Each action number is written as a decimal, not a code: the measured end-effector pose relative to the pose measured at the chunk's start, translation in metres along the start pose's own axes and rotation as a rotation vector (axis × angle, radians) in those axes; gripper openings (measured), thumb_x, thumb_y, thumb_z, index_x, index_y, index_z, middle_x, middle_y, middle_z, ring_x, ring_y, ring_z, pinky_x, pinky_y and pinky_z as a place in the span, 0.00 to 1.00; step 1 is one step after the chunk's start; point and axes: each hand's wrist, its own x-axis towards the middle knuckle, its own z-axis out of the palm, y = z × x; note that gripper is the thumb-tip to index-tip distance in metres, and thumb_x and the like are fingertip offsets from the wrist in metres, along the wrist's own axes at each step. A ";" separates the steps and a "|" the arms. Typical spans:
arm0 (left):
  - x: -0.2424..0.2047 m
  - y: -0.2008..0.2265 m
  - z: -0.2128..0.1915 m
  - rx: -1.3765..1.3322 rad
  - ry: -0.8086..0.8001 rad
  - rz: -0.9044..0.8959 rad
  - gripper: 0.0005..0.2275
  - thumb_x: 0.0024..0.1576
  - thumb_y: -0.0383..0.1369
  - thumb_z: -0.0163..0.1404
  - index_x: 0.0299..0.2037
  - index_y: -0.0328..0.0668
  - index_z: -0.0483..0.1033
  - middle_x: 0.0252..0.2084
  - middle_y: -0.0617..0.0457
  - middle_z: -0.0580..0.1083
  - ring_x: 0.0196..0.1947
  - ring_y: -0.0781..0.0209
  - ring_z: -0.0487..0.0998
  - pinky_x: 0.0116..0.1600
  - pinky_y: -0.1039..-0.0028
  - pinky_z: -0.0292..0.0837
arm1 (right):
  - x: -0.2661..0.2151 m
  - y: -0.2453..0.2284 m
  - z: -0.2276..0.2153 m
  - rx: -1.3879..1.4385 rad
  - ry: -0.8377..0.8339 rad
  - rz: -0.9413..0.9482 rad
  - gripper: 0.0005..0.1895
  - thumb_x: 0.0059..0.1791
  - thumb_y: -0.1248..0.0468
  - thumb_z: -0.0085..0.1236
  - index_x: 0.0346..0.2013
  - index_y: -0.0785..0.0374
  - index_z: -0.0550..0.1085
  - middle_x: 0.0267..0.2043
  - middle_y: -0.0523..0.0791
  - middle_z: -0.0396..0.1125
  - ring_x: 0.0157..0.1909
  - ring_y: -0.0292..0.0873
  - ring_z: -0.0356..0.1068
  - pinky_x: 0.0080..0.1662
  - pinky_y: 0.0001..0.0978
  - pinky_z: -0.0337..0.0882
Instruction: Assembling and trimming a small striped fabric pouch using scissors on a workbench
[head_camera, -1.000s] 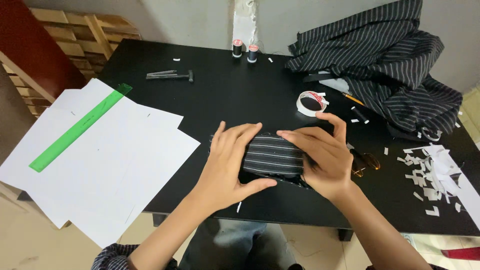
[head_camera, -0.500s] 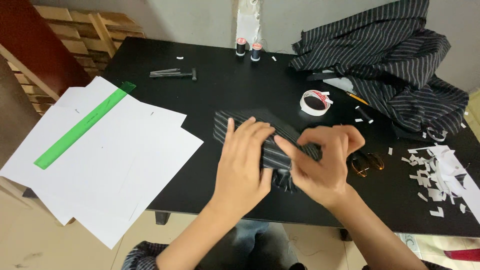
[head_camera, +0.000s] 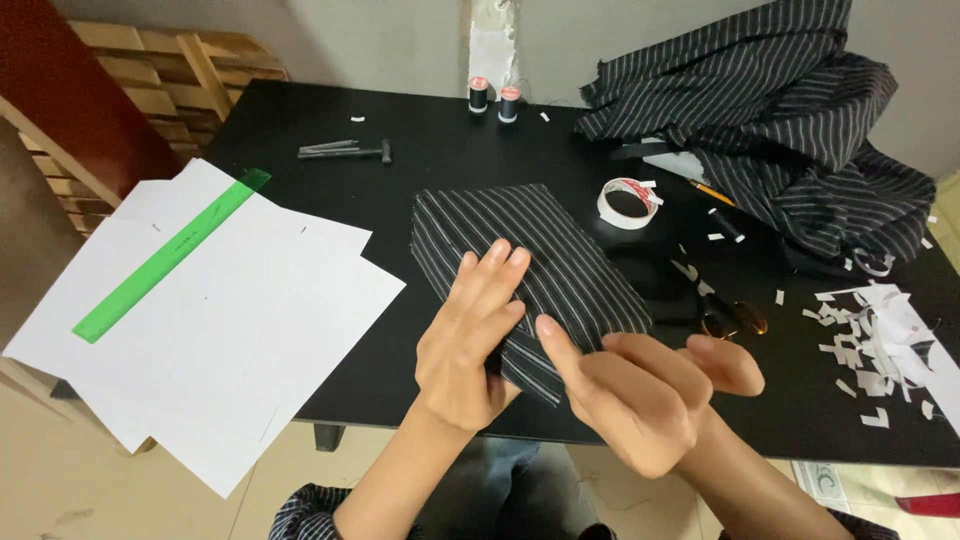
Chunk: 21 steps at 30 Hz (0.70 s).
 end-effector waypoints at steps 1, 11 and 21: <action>0.002 0.002 -0.001 -0.014 0.011 -0.004 0.18 0.66 0.40 0.27 0.49 0.28 0.61 0.54 0.25 0.65 0.60 0.31 0.66 0.68 0.48 0.58 | 0.002 -0.001 -0.002 0.000 -0.030 0.005 0.08 0.45 0.65 0.57 0.24 0.48 0.80 0.23 0.30 0.57 0.27 0.30 0.61 0.46 0.35 0.44; 0.019 0.000 -0.010 0.156 -0.048 0.162 0.11 0.63 0.28 0.34 0.41 0.29 0.69 0.46 0.38 0.72 0.47 0.38 0.76 0.60 0.46 0.69 | -0.005 0.006 -0.006 0.026 0.053 -0.087 0.15 0.43 0.73 0.49 0.20 0.49 0.77 0.22 0.33 0.56 0.22 0.31 0.61 0.42 0.32 0.43; 0.006 -0.040 -0.029 0.239 -0.208 0.030 0.16 0.60 0.35 0.29 0.43 0.32 0.70 0.46 0.42 0.72 0.49 0.42 0.72 0.59 0.49 0.65 | -0.044 0.041 -0.014 0.180 -0.435 0.342 0.15 0.49 0.50 0.47 0.42 0.51 0.75 0.38 0.41 0.65 0.37 0.41 0.65 0.46 0.37 0.56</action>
